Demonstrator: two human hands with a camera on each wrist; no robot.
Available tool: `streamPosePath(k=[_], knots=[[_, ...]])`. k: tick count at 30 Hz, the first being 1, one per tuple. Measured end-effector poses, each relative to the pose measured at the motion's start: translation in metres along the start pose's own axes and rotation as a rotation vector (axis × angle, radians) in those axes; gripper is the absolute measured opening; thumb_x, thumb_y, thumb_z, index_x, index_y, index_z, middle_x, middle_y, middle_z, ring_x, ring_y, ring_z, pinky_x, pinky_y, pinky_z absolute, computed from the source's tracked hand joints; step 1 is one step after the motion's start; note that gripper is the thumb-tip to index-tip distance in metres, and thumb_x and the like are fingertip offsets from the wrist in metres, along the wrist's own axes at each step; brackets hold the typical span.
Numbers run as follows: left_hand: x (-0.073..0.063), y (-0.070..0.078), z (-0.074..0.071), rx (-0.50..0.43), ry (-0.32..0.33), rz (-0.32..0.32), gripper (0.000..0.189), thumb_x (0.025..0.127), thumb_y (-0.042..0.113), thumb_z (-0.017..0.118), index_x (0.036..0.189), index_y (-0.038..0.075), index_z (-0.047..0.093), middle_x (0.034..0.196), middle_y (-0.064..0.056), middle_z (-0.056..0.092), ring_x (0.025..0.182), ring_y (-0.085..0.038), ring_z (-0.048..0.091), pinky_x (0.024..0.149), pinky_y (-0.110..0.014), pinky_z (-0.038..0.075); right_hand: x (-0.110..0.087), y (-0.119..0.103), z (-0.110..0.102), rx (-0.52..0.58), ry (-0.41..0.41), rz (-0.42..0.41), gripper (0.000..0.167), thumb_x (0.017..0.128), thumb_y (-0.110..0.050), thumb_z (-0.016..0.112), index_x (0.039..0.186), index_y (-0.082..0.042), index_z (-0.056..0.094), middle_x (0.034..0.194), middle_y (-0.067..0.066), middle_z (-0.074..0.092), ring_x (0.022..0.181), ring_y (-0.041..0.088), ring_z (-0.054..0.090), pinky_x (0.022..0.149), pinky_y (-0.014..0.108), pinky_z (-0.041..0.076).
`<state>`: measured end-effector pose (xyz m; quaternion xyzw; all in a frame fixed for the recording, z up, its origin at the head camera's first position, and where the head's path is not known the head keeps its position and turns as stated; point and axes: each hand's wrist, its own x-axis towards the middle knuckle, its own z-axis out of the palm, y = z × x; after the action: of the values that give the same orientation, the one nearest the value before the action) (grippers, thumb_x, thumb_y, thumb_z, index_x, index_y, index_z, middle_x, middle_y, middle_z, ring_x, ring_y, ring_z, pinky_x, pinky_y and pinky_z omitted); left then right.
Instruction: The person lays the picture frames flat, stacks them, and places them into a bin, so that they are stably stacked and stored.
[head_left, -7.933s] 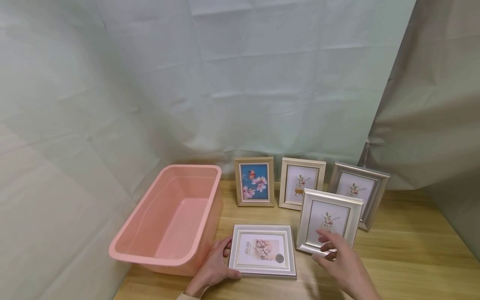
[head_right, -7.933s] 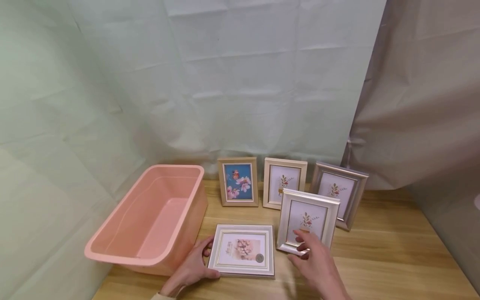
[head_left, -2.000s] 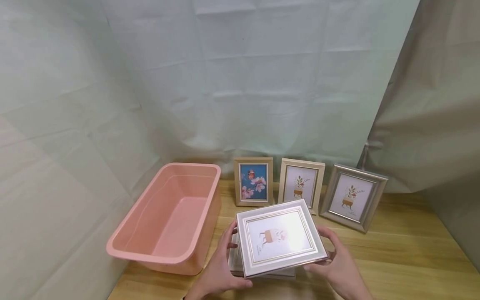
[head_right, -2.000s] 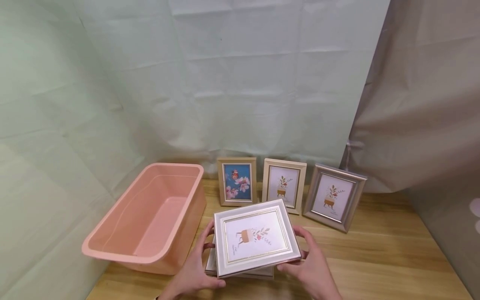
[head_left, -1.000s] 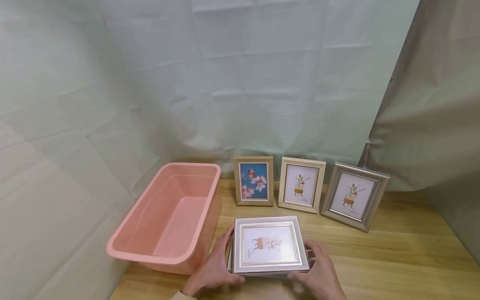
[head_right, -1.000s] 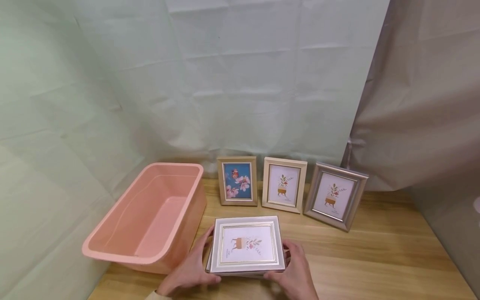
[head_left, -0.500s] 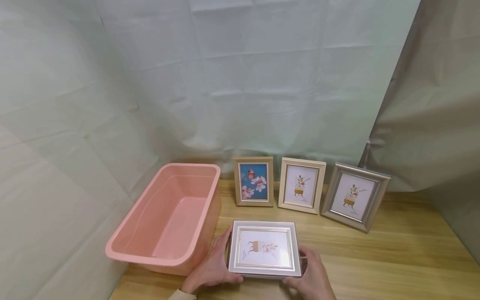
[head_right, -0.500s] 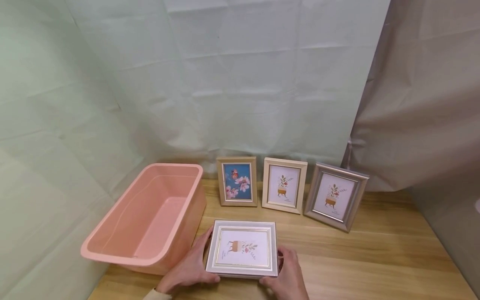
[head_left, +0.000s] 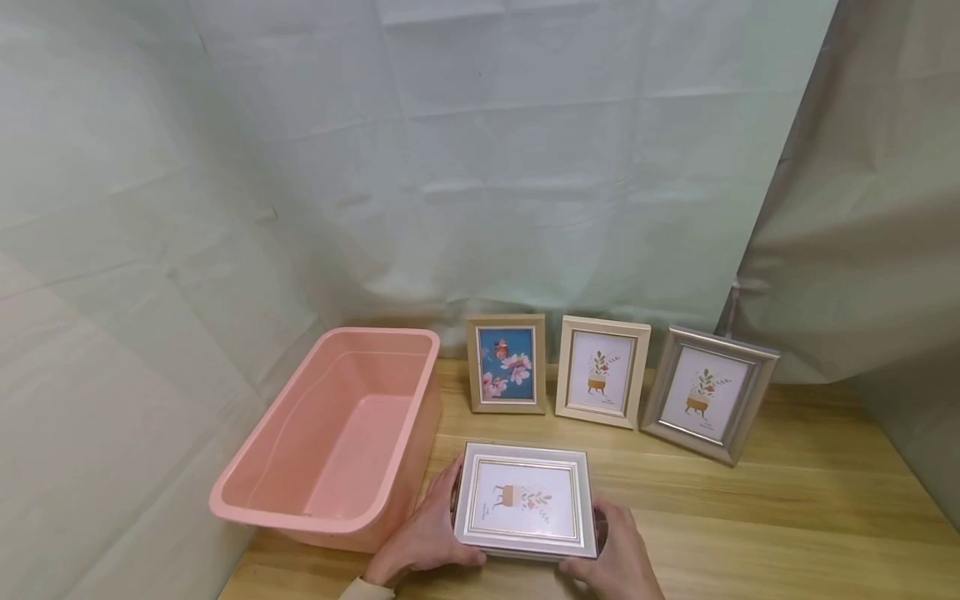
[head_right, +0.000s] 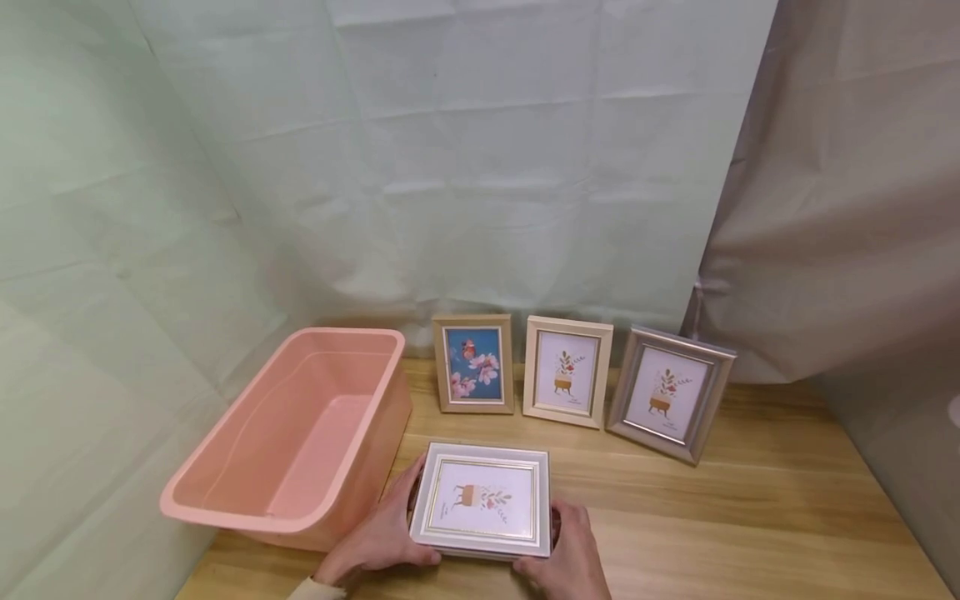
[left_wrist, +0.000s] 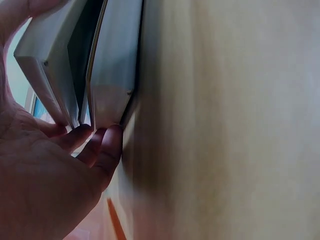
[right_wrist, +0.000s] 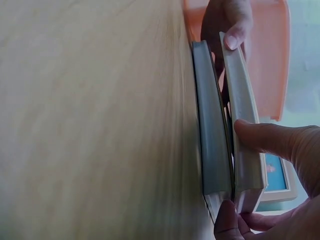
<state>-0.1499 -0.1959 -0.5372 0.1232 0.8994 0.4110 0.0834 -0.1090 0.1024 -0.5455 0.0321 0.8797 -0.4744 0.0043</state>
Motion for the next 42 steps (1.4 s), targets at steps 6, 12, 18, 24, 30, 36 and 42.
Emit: streamPosePath(k=[6, 12, 18, 24, 30, 36, 42], knots=[[-0.001, 0.002, 0.005, -0.020, 0.012, 0.002, 0.153, 0.050, 0.032, 0.104, 0.173, 0.003, 0.018, 0.173, -0.027, 0.034, 0.155, -0.043, 0.040, 0.125, -0.053, 0.041, -0.001, 0.002, -0.003, -0.049, 0.000, -0.007, 0.097, 0.055, -0.015, 0.107, 0.138, 0.005, 0.063, 0.125, 0.014, 0.065, 0.108, 0.019, 0.061, 0.089, 0.026, 0.054], [-0.001, 0.006, 0.008, -0.032, -0.001, 0.003, 0.154, 0.051, 0.031, 0.105, 0.173, 0.000, 0.016, 0.176, -0.027, 0.031, 0.161, -0.046, 0.032, 0.128, -0.067, 0.033, 0.000, 0.003, -0.008, -0.062, -0.018, 0.021, 0.097, 0.056, -0.015, 0.107, 0.139, 0.006, 0.062, 0.125, 0.015, 0.065, 0.108, 0.021, 0.063, 0.089, 0.026, 0.054], [0.001, 0.003, 0.008, -0.052, -0.017, 0.010, 0.154, 0.052, 0.031, 0.105, 0.174, 0.002, 0.015, 0.176, -0.028, 0.028, 0.161, -0.048, 0.032, 0.128, -0.066, 0.034, 0.001, 0.002, -0.009, -0.065, -0.022, 0.037, 0.097, 0.056, -0.014, 0.107, 0.139, 0.007, 0.061, 0.125, 0.016, 0.065, 0.107, 0.020, 0.064, 0.087, 0.026, 0.054], [0.001, -0.001, 0.005, -0.111, -0.053, 0.040, 0.150, 0.057, 0.028, 0.104, 0.174, 0.002, 0.014, 0.175, -0.030, 0.028, 0.147, -0.044, 0.050, 0.118, -0.033, 0.047, 0.002, 0.003, -0.009, -0.071, -0.027, 0.032, 0.099, 0.057, -0.015, 0.106, 0.141, 0.007, 0.060, 0.125, 0.016, 0.065, 0.107, 0.020, 0.063, 0.088, 0.026, 0.054], [-0.006, -0.002, 0.001, -0.190, -0.097, 0.020, 0.140, 0.065, 0.018, 0.102, 0.173, 0.002, 0.016, 0.171, -0.029, 0.034, 0.135, -0.044, 0.062, 0.107, -0.028, 0.054, 0.009, -0.002, -0.019, -0.034, -0.090, 0.089, 0.105, 0.071, -0.024, 0.103, 0.153, 0.010, 0.047, 0.124, 0.015, 0.066, 0.104, 0.020, 0.067, 0.084, 0.032, 0.059], [-0.013, -0.003, -0.002, -0.289, -0.110, 0.014, 0.134, 0.070, 0.009, 0.099, 0.175, 0.007, 0.015, 0.163, -0.029, 0.044, 0.138, -0.047, 0.061, 0.108, -0.031, 0.058, 0.019, -0.020, -0.039, 0.038, -0.041, 0.018, 0.096, 0.080, -0.021, 0.098, 0.155, 0.004, 0.045, 0.136, 0.020, 0.065, 0.111, 0.024, 0.069, 0.088, 0.032, 0.062], [-0.014, -0.009, -0.003, -0.397, -0.125, 0.030, 0.123, 0.072, 0.002, 0.096, 0.173, 0.014, 0.027, 0.165, -0.034, 0.042, 0.139, -0.051, 0.060, 0.106, -0.026, 0.059, 0.040, -0.043, -0.048, 0.093, 0.008, -0.145, 0.091, 0.078, -0.009, 0.097, 0.154, 0.003, 0.047, 0.132, 0.018, 0.066, 0.107, 0.023, 0.069, 0.084, 0.025, 0.062]])
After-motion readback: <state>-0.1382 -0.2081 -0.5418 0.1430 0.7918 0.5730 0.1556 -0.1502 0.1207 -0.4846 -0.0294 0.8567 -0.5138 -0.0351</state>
